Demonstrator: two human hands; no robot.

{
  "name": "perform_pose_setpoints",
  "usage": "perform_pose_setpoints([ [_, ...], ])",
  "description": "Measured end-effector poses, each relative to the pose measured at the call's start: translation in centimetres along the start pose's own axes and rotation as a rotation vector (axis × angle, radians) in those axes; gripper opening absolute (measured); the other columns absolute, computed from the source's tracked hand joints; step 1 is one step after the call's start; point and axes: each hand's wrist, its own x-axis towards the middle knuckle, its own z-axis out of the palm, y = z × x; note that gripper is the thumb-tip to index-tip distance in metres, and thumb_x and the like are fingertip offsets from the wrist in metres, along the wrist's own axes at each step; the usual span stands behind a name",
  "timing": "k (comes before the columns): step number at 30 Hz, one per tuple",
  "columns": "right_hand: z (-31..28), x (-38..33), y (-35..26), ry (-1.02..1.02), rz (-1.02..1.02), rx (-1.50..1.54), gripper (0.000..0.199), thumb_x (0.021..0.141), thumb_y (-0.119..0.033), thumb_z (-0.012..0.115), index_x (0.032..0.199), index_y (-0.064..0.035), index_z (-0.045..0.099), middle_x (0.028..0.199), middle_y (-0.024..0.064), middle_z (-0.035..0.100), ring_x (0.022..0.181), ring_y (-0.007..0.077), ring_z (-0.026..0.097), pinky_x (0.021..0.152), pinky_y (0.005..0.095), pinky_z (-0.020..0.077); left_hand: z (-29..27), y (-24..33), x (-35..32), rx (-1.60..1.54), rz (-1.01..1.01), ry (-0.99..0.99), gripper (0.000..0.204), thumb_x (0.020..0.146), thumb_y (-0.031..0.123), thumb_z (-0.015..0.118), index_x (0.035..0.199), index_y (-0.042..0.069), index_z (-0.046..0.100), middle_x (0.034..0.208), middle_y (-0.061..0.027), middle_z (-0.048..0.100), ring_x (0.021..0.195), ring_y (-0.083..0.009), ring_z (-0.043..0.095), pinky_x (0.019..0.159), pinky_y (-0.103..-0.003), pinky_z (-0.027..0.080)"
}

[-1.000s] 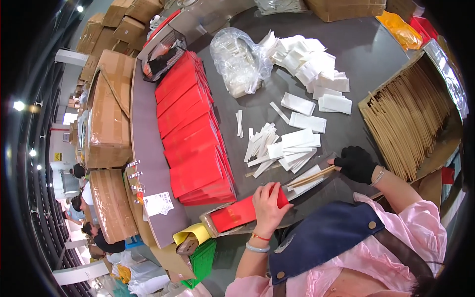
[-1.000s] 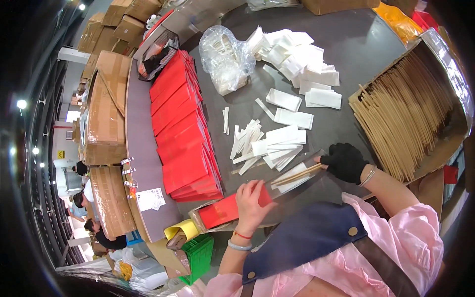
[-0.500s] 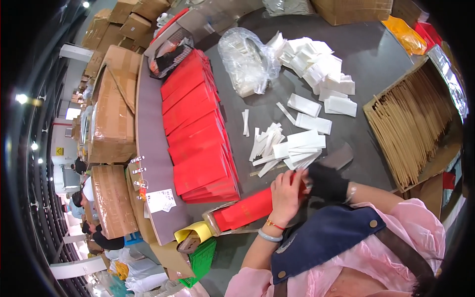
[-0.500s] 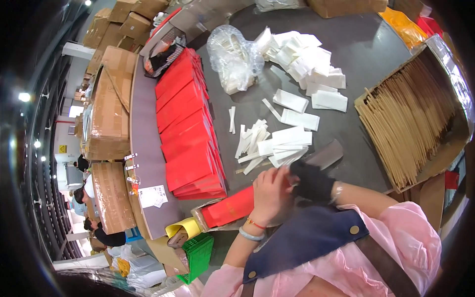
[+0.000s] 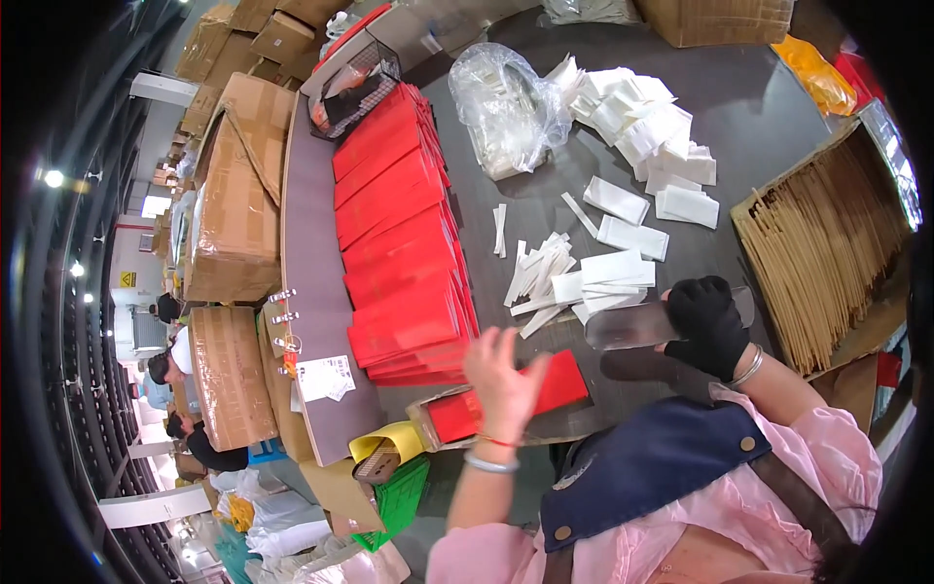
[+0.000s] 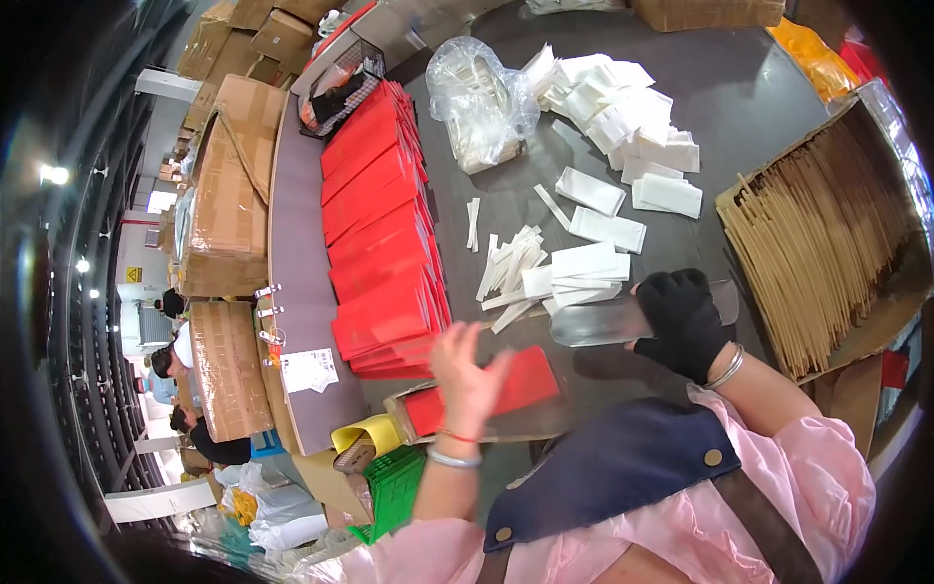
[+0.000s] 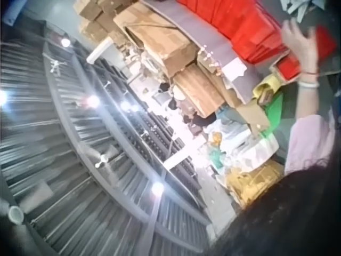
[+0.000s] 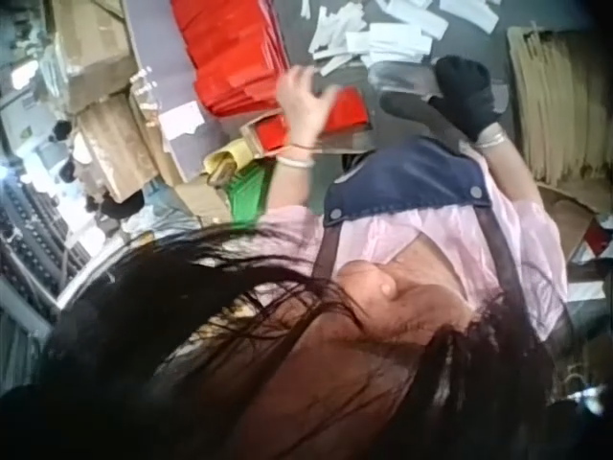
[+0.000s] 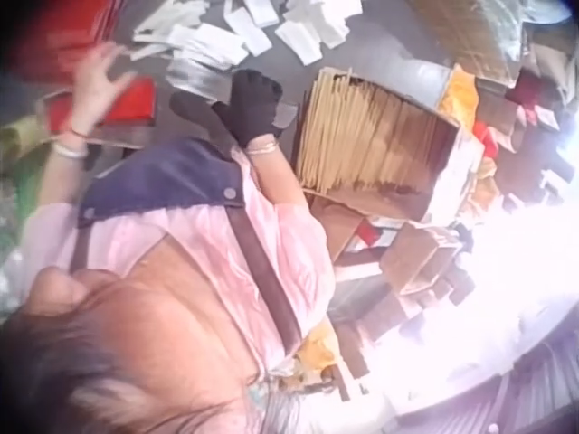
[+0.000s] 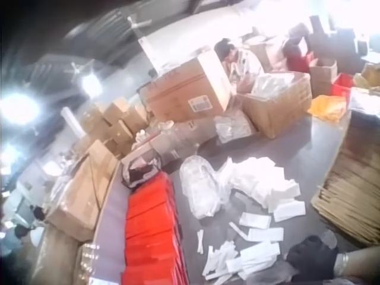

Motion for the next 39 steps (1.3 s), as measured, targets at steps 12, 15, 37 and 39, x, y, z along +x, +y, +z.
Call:
perform_pose_setpoints([
  [12, 2.9, 1.0, -1.5, -0.281, -0.114, 0.0, 0.061, 0.065, -0.049, 0.076, 0.104, -0.0055, 0.06, 0.103, 0.0139, 0.059, 0.099, 0.0322, 0.056, 0.093, 0.0472, 0.0367, 5.4, 1.1, -3.7, -0.197, -0.227, -0.035, 0.093, 0.066, 0.051, 0.08, 0.135, 0.0, 0.044, 0.138, -0.018, 0.043, 0.133, -0.0373, 0.031, 0.109, -0.065, 0.01],
  [15, 7.1, 1.7, -3.7, -0.353, -0.193, 0.03, 0.067, 0.07, -0.059, 0.068, 0.111, -0.0057, 0.06, 0.106, 0.0151, 0.059, 0.103, 0.0328, 0.055, 0.096, 0.049, 0.0356, 5.0, 2.6, -3.1, -0.202, -0.18, -0.092, 0.086, 0.069, 0.046, 0.079, 0.134, 0.0, 0.046, 0.137, -0.0185, 0.044, 0.131, -0.0377, 0.034, 0.109, -0.062, 0.014],
  [37, -7.1, -18.7, 26.6, 0.13, 0.85, -0.49, 0.034, 0.088, -0.013, 0.056, 0.119, 0.0005, 0.058, 0.12, 0.0168, 0.061, 0.114, 0.0318, 0.056, 0.097, 0.0355, 0.045, 3.4, 1.0, 7.8, -0.094, 0.185, 0.027, 0.004, 0.083, 0.007, 0.062, 0.086, 0.005, 0.06, 0.086, -0.0143, 0.062, 0.084, -0.0351, 0.059, 0.074, -0.044, 0.047],
  [39, -7.3, -16.7, 24.8, 0.141, 0.863, -0.361, 0.034, 0.084, -0.01, 0.055, 0.116, 0.0015, 0.058, 0.115, 0.0175, 0.062, 0.11, 0.0335, 0.057, 0.096, 0.0366, 0.045, 5.3, 3.4, 9.4, -0.283, 0.364, -0.032, 0.007, 0.082, 0.009, 0.064, 0.087, 0.005, 0.06, 0.094, -0.0138, 0.062, 0.093, -0.0353, 0.057, 0.082, -0.043, 0.046],
])
